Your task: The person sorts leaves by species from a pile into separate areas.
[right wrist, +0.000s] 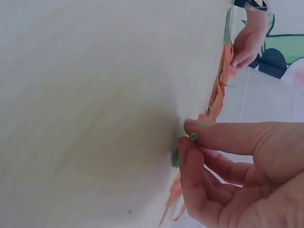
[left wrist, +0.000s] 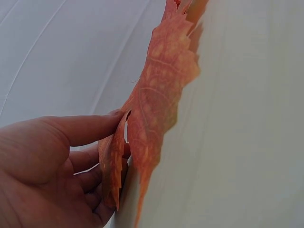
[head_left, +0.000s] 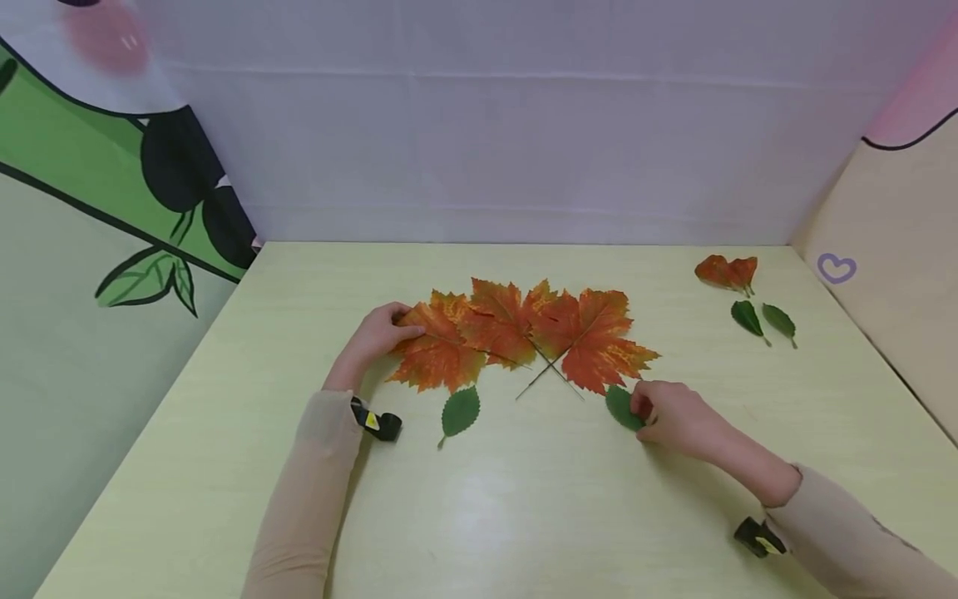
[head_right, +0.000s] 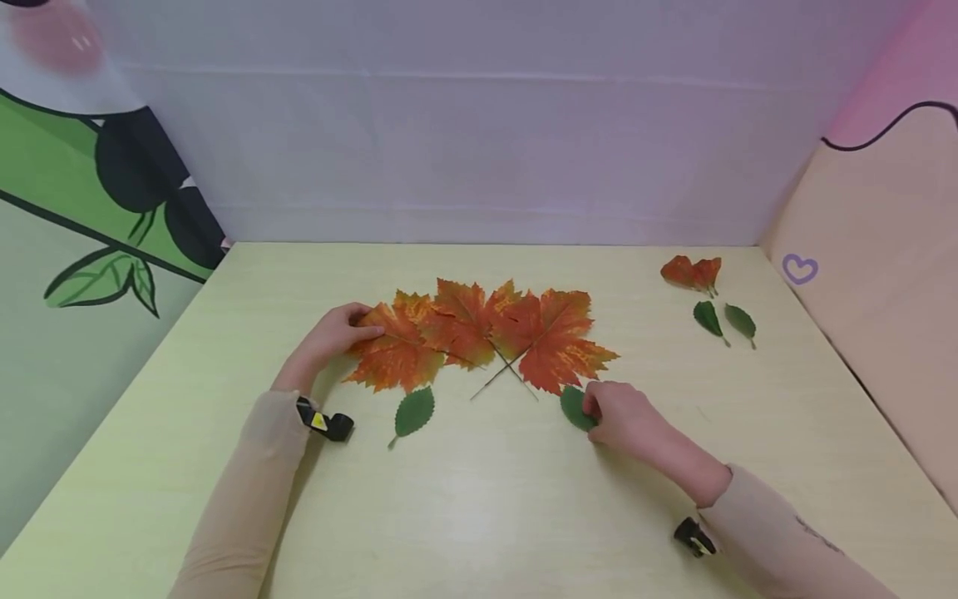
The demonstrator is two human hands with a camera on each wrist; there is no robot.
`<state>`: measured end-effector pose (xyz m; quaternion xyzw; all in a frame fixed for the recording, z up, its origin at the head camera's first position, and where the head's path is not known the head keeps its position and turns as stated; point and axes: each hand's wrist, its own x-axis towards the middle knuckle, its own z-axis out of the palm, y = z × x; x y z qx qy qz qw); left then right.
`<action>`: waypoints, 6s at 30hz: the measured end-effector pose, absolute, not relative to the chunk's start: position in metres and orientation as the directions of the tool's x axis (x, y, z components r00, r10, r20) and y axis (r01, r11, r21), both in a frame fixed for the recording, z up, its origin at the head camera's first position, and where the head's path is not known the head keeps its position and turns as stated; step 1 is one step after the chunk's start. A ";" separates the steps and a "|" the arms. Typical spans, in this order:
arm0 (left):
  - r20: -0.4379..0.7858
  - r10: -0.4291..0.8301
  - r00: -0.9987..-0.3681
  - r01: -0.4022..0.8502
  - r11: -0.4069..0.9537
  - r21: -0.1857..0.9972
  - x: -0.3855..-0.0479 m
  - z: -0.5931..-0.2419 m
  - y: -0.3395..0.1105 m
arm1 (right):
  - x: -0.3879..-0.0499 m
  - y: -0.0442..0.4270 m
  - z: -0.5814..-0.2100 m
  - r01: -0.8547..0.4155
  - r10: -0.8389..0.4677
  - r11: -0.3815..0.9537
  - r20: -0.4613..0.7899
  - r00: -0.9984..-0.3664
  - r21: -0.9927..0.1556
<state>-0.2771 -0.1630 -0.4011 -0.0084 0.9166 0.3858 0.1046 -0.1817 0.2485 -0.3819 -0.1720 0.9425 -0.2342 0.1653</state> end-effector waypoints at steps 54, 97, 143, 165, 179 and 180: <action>-0.207 0.067 -0.976 -0.101 0.704 0.703 -0.279 -0.400 -0.166 | -0.287 0.349 -0.392 0.050 0.072 0.890 0.031 -0.997 -0.453; -0.207 0.068 -0.976 -0.095 0.722 0.685 -0.278 -0.402 -0.162 | -0.188 0.072 -0.385 -0.497 -0.623 0.707 -0.112 -0.774 -0.502; -0.200 0.063 -0.978 -0.097 0.710 0.698 -0.276 -0.401 -0.164 | -0.189 0.060 -0.375 -0.559 -0.644 0.763 -0.296 -0.706 -0.326; -0.214 0.062 -0.975 -0.111 0.695 0.710 -0.277 -0.402 -0.162 | -0.189 0.088 -0.384 -0.449 -0.673 0.672 -0.232 -0.702 -0.589; -0.220 0.054 -0.974 -0.121 0.697 0.707 -0.279 -0.404 -0.164 | -0.193 0.118 -0.369 -0.406 -0.583 0.630 -0.057 -0.811 -0.662; -0.221 0.054 -0.974 -0.122 0.695 0.708 -0.280 -0.404 -0.163 | -0.194 0.120 -0.368 -0.389 -0.569 0.630 -0.058 -0.821 -0.672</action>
